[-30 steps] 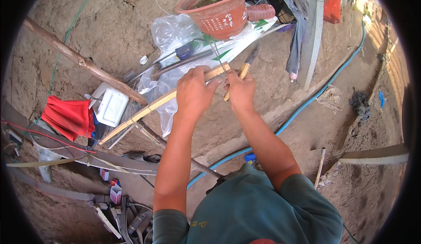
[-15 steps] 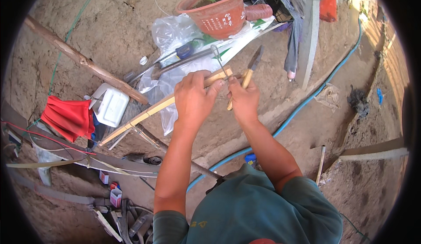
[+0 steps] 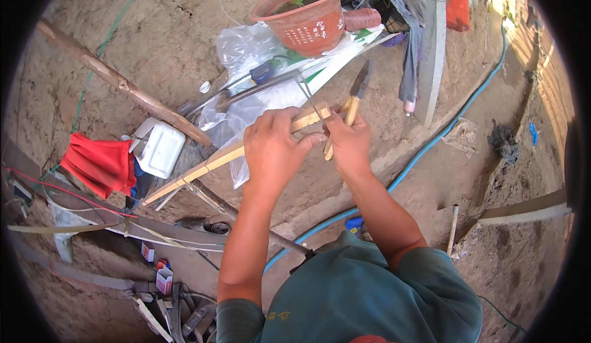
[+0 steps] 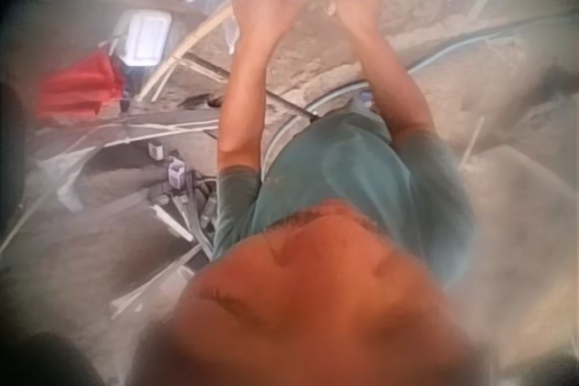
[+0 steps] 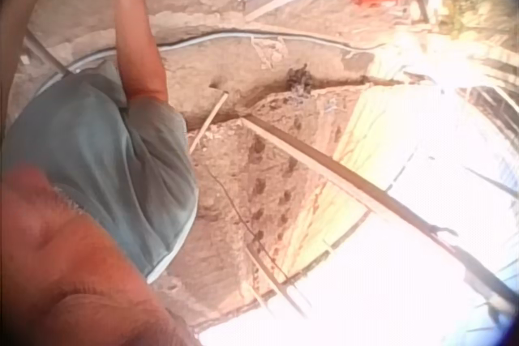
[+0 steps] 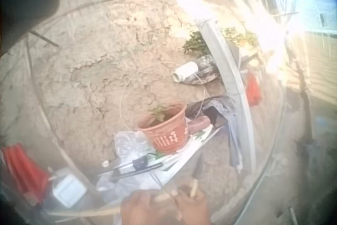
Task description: The person uses pliers to bend and secure a metal wire around a small wooden piece, repeatedly adjusting the wire and wood to form a joint. The person holds the wood and wire with both hands while manipulating the pliers to tighten the connection.
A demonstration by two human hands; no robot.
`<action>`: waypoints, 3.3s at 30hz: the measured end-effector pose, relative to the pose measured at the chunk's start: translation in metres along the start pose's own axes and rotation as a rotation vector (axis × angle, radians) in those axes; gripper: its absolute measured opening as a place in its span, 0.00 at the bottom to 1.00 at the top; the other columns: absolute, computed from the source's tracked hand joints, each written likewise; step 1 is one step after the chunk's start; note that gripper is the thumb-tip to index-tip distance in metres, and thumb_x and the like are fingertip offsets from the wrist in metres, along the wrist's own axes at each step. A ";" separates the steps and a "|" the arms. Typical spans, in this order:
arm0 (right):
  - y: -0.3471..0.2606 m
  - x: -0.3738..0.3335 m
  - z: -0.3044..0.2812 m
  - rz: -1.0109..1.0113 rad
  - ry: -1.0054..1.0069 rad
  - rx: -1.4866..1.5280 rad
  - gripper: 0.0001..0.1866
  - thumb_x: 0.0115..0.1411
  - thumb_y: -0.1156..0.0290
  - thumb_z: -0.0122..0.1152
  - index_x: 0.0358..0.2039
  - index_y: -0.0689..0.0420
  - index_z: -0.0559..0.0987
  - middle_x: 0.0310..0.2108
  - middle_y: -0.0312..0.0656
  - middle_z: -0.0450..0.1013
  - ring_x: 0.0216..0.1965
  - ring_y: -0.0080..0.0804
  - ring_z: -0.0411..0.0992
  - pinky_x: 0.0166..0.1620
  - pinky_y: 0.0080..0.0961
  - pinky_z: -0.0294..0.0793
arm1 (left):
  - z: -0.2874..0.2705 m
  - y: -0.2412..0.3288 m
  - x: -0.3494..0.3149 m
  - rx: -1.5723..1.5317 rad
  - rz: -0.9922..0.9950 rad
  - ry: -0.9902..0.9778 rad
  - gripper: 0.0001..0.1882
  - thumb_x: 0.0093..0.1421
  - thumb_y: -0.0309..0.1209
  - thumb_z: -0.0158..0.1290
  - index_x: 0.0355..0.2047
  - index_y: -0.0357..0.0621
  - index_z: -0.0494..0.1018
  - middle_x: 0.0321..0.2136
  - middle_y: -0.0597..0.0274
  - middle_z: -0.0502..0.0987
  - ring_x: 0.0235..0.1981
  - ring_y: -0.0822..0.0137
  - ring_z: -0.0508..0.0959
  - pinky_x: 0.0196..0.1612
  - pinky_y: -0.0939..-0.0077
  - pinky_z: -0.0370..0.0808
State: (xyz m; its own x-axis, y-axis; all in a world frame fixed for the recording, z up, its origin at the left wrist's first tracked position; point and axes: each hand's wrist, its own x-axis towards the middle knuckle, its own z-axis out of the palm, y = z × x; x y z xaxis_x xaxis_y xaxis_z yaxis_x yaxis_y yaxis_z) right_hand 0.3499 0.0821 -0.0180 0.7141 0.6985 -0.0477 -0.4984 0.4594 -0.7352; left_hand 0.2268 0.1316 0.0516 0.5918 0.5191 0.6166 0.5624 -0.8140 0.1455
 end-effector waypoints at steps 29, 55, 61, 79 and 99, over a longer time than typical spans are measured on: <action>0.001 0.058 0.046 -0.790 -0.134 -0.578 0.14 0.66 0.66 0.72 0.32 0.64 0.80 0.28 0.33 0.73 0.30 0.20 0.67 0.35 0.24 0.69 | -0.060 0.021 -0.030 -0.062 0.064 0.027 0.24 0.48 0.42 0.75 0.42 0.44 0.82 0.38 0.59 0.83 0.39 0.54 0.83 0.43 0.58 0.80; -0.065 -0.060 0.012 -0.566 -0.204 -0.656 0.15 0.62 0.66 0.77 0.40 0.64 0.85 0.35 0.37 0.74 0.36 0.25 0.72 0.38 0.25 0.72 | -0.052 -0.030 -0.021 -0.021 0.164 -0.161 0.25 0.55 0.33 0.69 0.52 0.36 0.80 0.41 0.51 0.84 0.43 0.50 0.83 0.48 0.58 0.80; -0.064 -0.052 0.038 -0.750 -0.274 -0.902 0.07 0.60 0.72 0.75 0.35 0.61 0.86 0.33 0.43 0.74 0.37 0.37 0.71 0.42 0.33 0.73 | -0.062 -0.040 -0.016 -0.106 0.255 -0.300 0.25 0.63 0.35 0.63 0.56 0.32 0.77 0.42 0.45 0.83 0.44 0.46 0.82 0.50 0.55 0.79; -0.094 -0.105 0.057 -0.943 -0.274 -0.973 0.07 0.60 0.74 0.73 0.35 0.62 0.83 0.35 0.47 0.74 0.38 0.44 0.73 0.40 0.36 0.73 | -0.077 -0.077 0.032 -1.251 -0.341 -1.308 0.23 0.69 0.44 0.60 0.52 0.36 0.79 0.34 0.57 0.82 0.24 0.73 0.77 0.28 0.78 0.74; -0.006 -0.200 -0.054 0.537 -0.762 0.568 0.18 0.70 0.60 0.64 0.49 0.63 0.78 0.52 0.55 0.75 0.55 0.65 0.78 0.56 0.65 0.80 | -0.090 -0.073 0.022 -1.243 -0.358 -1.238 0.29 0.65 0.46 0.65 0.55 0.33 0.78 0.32 0.62 0.81 0.24 0.75 0.75 0.27 0.82 0.73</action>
State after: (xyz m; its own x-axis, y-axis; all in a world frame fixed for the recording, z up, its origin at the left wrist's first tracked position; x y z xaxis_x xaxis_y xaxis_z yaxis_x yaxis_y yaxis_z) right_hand 0.2362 -0.0902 -0.0401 -0.0591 0.9501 0.3064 -0.9482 0.0426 -0.3148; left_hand 0.1464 0.1790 0.1238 0.9247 0.0949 -0.3686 0.3724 -0.0248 0.9277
